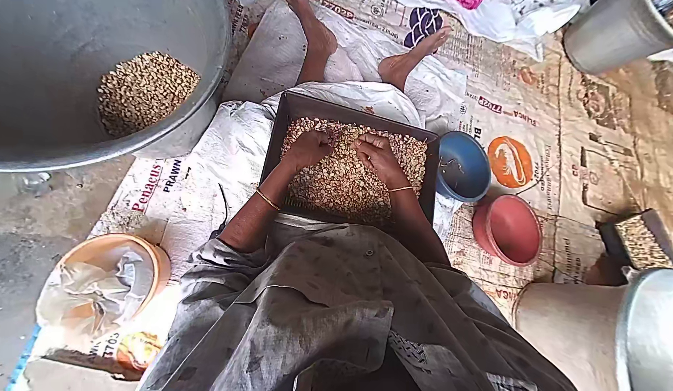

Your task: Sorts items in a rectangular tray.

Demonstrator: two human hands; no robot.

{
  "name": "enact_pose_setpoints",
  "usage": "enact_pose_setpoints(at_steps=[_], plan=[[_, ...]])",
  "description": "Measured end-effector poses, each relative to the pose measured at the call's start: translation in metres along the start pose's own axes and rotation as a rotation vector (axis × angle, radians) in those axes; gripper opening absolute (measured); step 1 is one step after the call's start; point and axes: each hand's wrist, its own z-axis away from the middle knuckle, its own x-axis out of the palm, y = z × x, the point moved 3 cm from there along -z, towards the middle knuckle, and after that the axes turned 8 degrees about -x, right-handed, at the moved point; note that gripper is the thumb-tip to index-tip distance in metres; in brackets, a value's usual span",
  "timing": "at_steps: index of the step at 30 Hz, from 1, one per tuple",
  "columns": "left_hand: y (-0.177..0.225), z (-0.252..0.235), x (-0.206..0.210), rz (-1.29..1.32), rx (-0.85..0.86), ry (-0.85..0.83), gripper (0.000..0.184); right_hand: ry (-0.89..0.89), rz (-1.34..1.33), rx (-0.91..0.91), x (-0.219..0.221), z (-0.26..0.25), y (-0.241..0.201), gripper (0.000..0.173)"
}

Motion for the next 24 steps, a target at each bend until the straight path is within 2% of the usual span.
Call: enact_pose_setpoints(at_steps=[2, 3, 4, 6, 8, 10, 13, 15, 16, 18, 21, 24], plan=[[-0.004, 0.003, 0.005, -0.094, -0.049, -0.022, 0.029, -0.196, 0.537, 0.02, 0.014, 0.001, -0.004, 0.023], [-0.004, 0.003, 0.007, -0.146, -0.064, -0.022, 0.03, -0.243, 0.722, 0.058, 0.024, 0.002, -0.005, 0.026], [-0.003, 0.003, 0.01, -0.204, -0.083, -0.019, 0.033, -0.238, 0.843, 0.067, 0.031, 0.003, -0.003, 0.026], [-0.003, 0.0, 0.015, -0.284, -0.095, -0.008, 0.03, -0.141, 0.895, 0.031, 0.036, 0.004, 0.0, 0.024], [-0.004, -0.003, 0.016, -0.247, -0.084, -0.007, 0.025, -0.013, 0.677, -0.035, 0.025, 0.001, 0.004, 0.021], [-0.006, -0.004, 0.015, -0.11, -0.046, -0.026, 0.019, 0.082, 0.18, -0.057, 0.011, 0.001, 0.008, 0.011], [-0.008, 0.003, 0.006, 0.321, 0.039, -0.058, 0.009, 0.101, -0.59, 0.051, 0.001, 0.005, 0.001, 0.028], [-0.006, 0.007, 0.0, 0.564, 0.07, -0.034, 0.011, 0.116, -0.789, 0.109, -0.003, 0.002, 0.001, 0.037], [-0.007, 0.006, -0.002, 0.607, 0.081, -0.001, 0.011, 0.132, -0.78, 0.138, -0.001, 0.001, 0.001, 0.039], [-0.012, 0.003, -0.007, 0.482, 0.094, 0.068, 0.01, 0.128, -0.563, 0.161, 0.008, -0.002, -0.001, 0.035], [-0.016, -0.003, 0.0, 0.194, 0.052, 0.078, 0.021, -0.008, 0.115, 0.112, 0.028, -0.007, -0.004, 0.017], [-0.009, -0.002, 0.01, -0.072, -0.045, 0.043, 0.029, -0.136, 0.731, 0.189, 0.055, -0.009, -0.01, 0.028]])
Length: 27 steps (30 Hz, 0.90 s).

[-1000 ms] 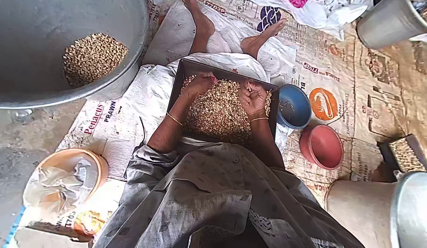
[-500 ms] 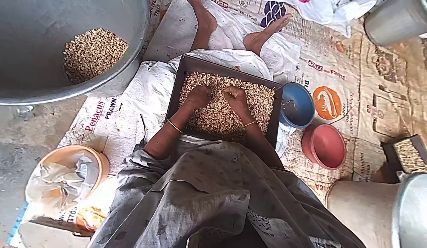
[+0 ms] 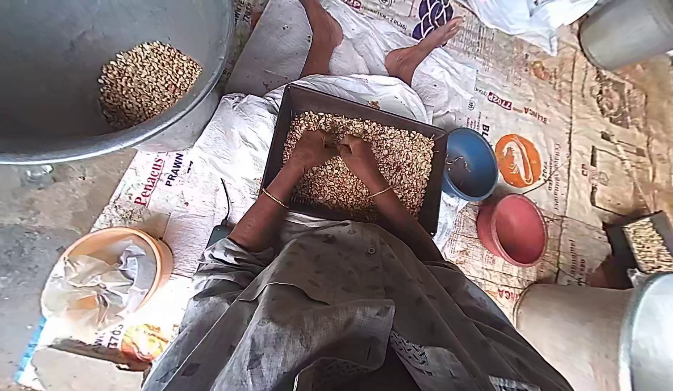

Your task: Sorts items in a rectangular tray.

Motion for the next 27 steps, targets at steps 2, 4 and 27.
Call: enact_pose_setpoints(at_steps=[2, 4, 27], plan=[[0.007, 0.002, 0.005, -0.117, -0.068, -0.017, 0.029, -0.006, 0.304, 0.055, 0.009, 0.003, -0.017, 0.03], [0.006, 0.001, 0.008, -0.097, -0.076, -0.036, 0.027, 0.005, 0.298, 0.075, 0.008, 0.003, -0.017, 0.03], [-0.001, 0.003, -0.004, 1.531, -0.021, -0.167, 0.037, 0.227, 0.138, -0.012, -0.005, 0.075, 0.039, 0.031]])
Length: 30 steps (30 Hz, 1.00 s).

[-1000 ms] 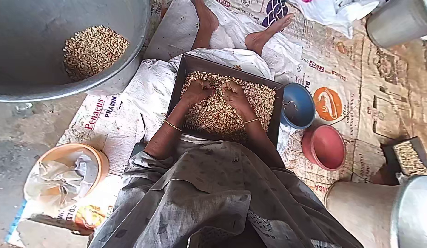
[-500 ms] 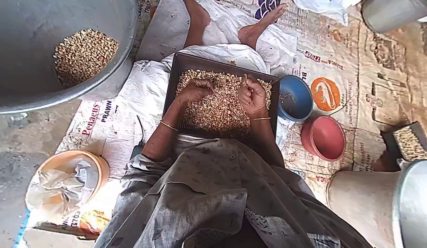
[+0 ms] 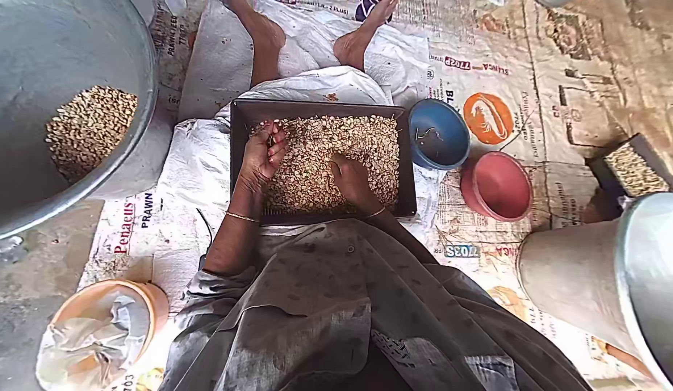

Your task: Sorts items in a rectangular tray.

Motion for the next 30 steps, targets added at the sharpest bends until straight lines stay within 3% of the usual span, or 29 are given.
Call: enact_pose_setpoints(at_steps=[2, 4, 6, 8, 12, 14, 16, 19, 22, 27, 30], plan=[[-0.004, -0.001, -0.003, -0.015, -0.085, 0.092, 0.031, 0.107, -0.286, 0.036, -0.009, -0.001, 0.011, 0.027], [-0.005, -0.001, 0.0, -0.033, -0.129, 0.114, 0.028, 0.231, -0.869, 0.103, -0.015, -0.002, 0.028, 0.016], [-0.007, 0.002, 0.006, -0.08, -0.153, 0.068, 0.031, 0.21, -1.53, 0.253, -0.025, 0.002, 0.037, 0.025], [-0.01, 0.006, 0.022, -0.121, -0.171, 0.01, 0.035, 0.172, -1.871, 0.297, -0.029, 0.004, 0.045, 0.031], [-0.031, 0.045, 0.095, -0.056, -0.053, 0.053, 0.029, 0.064, -1.907, 0.486, -0.016, 0.006, 0.023, 0.041], [-0.045, 0.053, 0.12, -0.07, 0.027, 0.043, 0.036, 0.025, -1.851, 0.599, -0.004, 0.007, 0.004, 0.054], [-0.058, 0.053, 0.133, -0.207, 0.102, 0.004, 0.048, 0.062, -1.844, 0.618, 0.002, 0.008, -0.01, 0.051], [-0.077, 0.05, 0.13, -0.531, 0.229, -0.083, 0.068, 0.178, -1.876, 0.664, 0.007, 0.011, -0.014, 0.044], [-0.079, 0.058, 0.129, -0.746, 0.234, -0.171, 0.077, 0.212, -1.955, 0.62, 0.015, 0.012, -0.007, 0.042], [-0.056, 0.071, 0.132, -0.754, 0.157, -0.238, 0.078, 0.226, -1.985, 0.705, 0.013, 0.012, -0.003, 0.032], [-0.039, 0.032, 0.11, -0.71, 0.225, -0.27, 0.069, 0.168, -1.989, 0.706, 0.006, 0.011, -0.005, 0.044]])
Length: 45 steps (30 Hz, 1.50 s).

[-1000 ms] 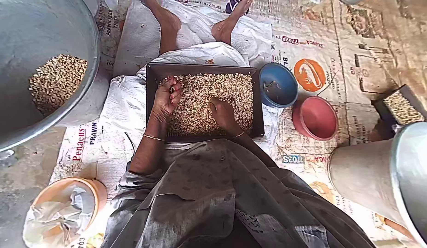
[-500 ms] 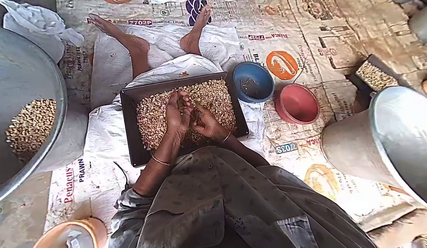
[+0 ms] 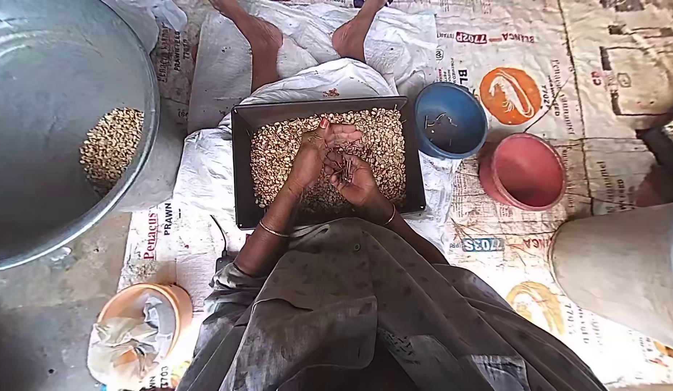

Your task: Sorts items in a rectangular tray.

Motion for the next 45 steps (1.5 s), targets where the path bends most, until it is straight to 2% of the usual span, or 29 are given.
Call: enact_pose_setpoints(at_steps=[3, 5, 10, 13, 16, 19, 21, 23, 24, 25, 27, 29, 30, 32, 33, 35, 37, 39, 42, 45], plan=[[-0.008, -0.016, -0.028, -0.036, -0.041, 0.044, 0.041, -0.04, -0.055, 0.007, 0.001, 0.001, -0.001, 0.044], [-0.014, -0.018, -0.038, -0.103, -0.095, 0.082, 0.033, -0.034, -0.09, 0.011, 0.002, 0.001, -0.001, 0.044], [-0.042, -0.017, -0.047, -0.172, -0.122, 0.124, 0.029, -0.082, -0.081, -0.009, -0.002, -0.002, -0.001, 0.053], [-0.043, -0.014, -0.048, -0.246, -0.128, 0.14, 0.029, -0.044, -0.068, -0.008, -0.001, 0.002, -0.004, 0.051], [-0.022, -0.008, -0.038, -0.26, -0.348, 0.189, 0.029, -0.058, -0.033, -0.009, -0.003, 0.004, -0.01, 0.047], [-0.043, -0.013, -0.049, -0.221, -0.183, 0.158, 0.027, -0.133, -0.037, -0.006, -0.007, 0.002, -0.02, 0.044], [-0.044, -0.014, -0.051, -0.217, -0.19, 0.154, 0.028, -0.198, -0.113, 0.0, -0.007, 0.003, -0.039, 0.035], [-0.042, -0.014, -0.055, -0.234, -0.2, 0.176, 0.028, -0.245, -0.141, -0.091, -0.008, 0.005, -0.072, 0.032], [-0.042, -0.014, -0.059, -0.243, -0.192, 0.195, 0.028, -0.264, -0.114, -0.191, -0.011, 0.006, -0.095, 0.032], [-0.041, -0.014, -0.064, -0.261, -0.182, 0.216, 0.028, -0.25, -0.04, -0.331, -0.014, 0.007, -0.121, 0.033], [-0.039, -0.014, -0.076, -0.337, -0.176, 0.292, 0.03, -0.072, 0.19, -0.667, -0.022, 0.008, -0.176, 0.035], [-0.039, -0.014, -0.085, -0.489, -0.187, 0.365, 0.032, 0.174, 0.609, -0.983, -0.04, -0.001, -0.228, 0.028], [-0.038, -0.014, -0.085, -0.586, -0.187, 0.375, 0.033, 0.281, 0.904, -1.023, -0.053, -0.007, -0.248, 0.023], [-0.037, -0.017, -0.082, -0.757, -0.186, 0.357, 0.034, 0.419, 1.403, -0.915, -0.069, -0.019, -0.27, 0.055], [-0.038, -0.018, -0.079, -0.813, -0.188, 0.335, 0.034, 0.455, 1.573, -0.88, -0.07, -0.022, -0.27, 0.062], [-0.041, -0.02, -0.075, -0.893, -0.189, 0.297, 0.034, 0.414, 1.706, -0.916, -0.064, -0.025, -0.253, 0.048], [-0.044, -0.021, -0.071, -0.94, -0.202, 0.284, 0.034, 0.224, 1.731, -0.948, -0.057, -0.032, -0.225, 0.029], [-0.046, -0.021, -0.07, -0.972, -0.19, 0.278, 0.033, 0.088, 1.851, -0.873, -0.055, -0.044, -0.198, 0.023], [-0.049, -0.022, -0.069, -0.992, -0.147, 0.285, 0.031, 0.176, 2.058, -0.778, -0.057, -0.058, -0.171, 0.022], [-0.051, -0.021, -0.069, -1.028, -0.149, 0.297, 0.031, 0.251, 2.102, -0.768, -0.057, -0.06, -0.164, 0.025]])
